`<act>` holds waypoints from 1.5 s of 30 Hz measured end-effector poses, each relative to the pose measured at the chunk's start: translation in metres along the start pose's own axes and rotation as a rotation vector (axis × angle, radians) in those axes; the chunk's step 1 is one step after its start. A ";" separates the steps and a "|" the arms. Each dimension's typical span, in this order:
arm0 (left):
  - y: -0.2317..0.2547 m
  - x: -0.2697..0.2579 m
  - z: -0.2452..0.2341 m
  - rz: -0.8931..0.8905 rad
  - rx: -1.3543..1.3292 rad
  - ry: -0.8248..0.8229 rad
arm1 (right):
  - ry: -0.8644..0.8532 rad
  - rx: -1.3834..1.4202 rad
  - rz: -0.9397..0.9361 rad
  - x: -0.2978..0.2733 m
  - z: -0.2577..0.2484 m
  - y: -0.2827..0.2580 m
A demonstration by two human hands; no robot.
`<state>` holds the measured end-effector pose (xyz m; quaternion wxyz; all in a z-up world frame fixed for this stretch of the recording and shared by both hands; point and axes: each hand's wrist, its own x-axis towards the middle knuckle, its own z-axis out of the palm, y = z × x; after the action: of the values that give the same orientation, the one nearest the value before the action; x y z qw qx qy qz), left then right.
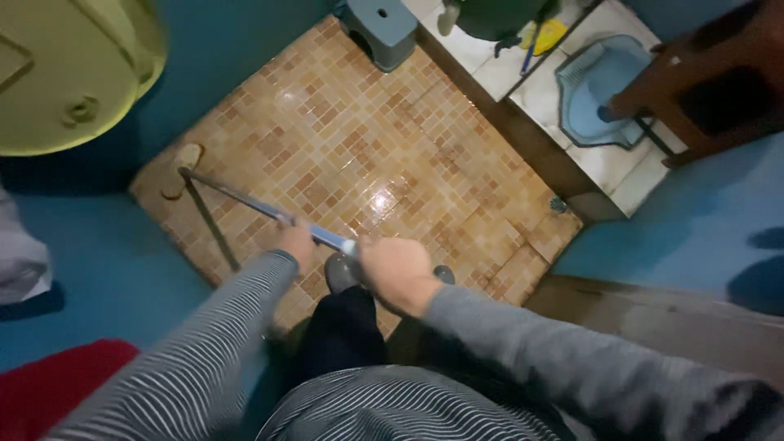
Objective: The person is scrubbing the tiled floor of a bathroom using a long-handled scrub brush.
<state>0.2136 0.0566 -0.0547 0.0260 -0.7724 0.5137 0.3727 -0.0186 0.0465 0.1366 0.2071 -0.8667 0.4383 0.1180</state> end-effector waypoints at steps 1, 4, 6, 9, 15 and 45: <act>0.000 0.025 0.045 0.010 0.001 -0.003 | 0.002 -0.002 0.010 -0.016 -0.016 0.010; 0.038 0.023 0.106 0.152 0.142 0.239 | -0.192 -0.029 0.121 -0.067 -0.042 0.049; 0.141 -0.073 0.017 0.095 0.034 -0.114 | -0.119 -0.147 0.062 -0.103 -0.030 0.092; 0.178 -0.085 0.051 0.236 -0.068 -0.174 | -0.032 -0.102 0.067 -0.144 -0.052 0.115; 0.220 -0.100 0.018 0.313 0.150 -0.073 | -0.203 -0.188 0.301 -0.147 -0.118 0.098; 0.127 -0.041 0.020 0.238 0.202 -0.304 | -0.292 -0.130 0.276 -0.116 -0.071 0.049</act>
<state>0.0916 0.0369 -0.0005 0.1365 -0.6346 0.6262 0.4320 -0.1249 0.0703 0.2317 0.1938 -0.7838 0.5095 0.2975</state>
